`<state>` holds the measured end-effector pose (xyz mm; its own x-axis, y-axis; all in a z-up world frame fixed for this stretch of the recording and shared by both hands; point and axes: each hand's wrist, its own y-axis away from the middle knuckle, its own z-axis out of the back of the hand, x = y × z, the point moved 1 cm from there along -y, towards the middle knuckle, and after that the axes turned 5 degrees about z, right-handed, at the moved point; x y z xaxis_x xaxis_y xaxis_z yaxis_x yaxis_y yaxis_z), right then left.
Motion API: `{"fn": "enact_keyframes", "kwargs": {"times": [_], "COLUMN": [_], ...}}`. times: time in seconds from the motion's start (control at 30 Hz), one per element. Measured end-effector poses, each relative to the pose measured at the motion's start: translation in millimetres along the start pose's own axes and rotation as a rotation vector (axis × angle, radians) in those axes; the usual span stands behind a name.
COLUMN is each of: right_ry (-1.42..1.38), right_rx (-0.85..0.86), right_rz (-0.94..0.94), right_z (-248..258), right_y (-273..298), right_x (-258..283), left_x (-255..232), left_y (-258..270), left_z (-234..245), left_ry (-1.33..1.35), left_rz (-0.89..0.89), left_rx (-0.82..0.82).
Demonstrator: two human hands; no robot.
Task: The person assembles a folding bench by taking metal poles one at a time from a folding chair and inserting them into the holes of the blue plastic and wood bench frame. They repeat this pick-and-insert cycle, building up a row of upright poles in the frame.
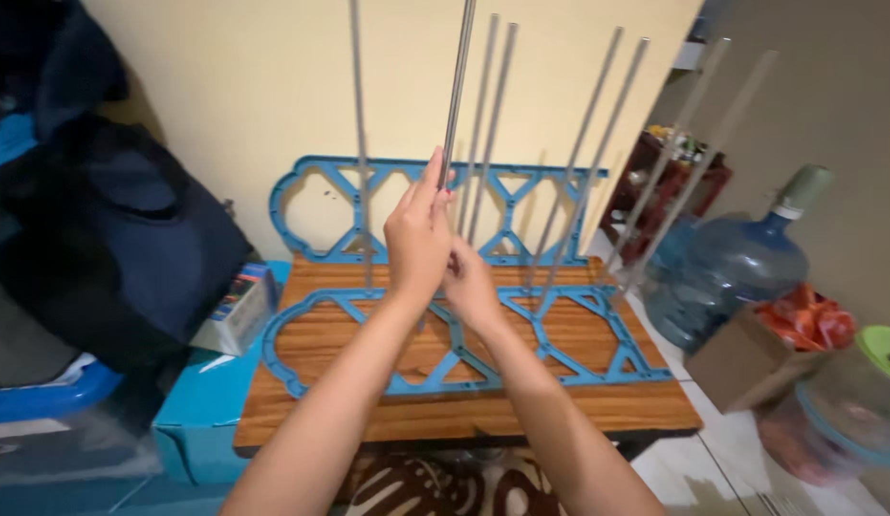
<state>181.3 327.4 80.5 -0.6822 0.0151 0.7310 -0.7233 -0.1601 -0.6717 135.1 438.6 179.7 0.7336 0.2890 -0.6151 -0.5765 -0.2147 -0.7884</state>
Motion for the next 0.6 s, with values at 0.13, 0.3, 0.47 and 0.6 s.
{"fn": "enact_keyframes", "kwargs": {"times": [0.13,0.3,0.47,0.6], "right_ry": [0.009,0.081,0.053,0.04], "right_rx": [0.052,0.048,0.061,0.079], "right_rz": [-0.045,-0.106,-0.18,-0.212], "right_z": [-33,-61,-80,-85], "right_y": [-12,-21,-28,-28], "right_x": [-11,-17,-24,-31], "left_x": [26,71,122,162], "left_y": [-6,4,28,58], "left_z": [30,54,75,87], "left_ry": [-0.038,-0.071,-0.242,-0.208], "left_rz": [-0.029,0.059,0.217,0.522], "left_rx": [-0.025,0.012,0.029,0.222]}}
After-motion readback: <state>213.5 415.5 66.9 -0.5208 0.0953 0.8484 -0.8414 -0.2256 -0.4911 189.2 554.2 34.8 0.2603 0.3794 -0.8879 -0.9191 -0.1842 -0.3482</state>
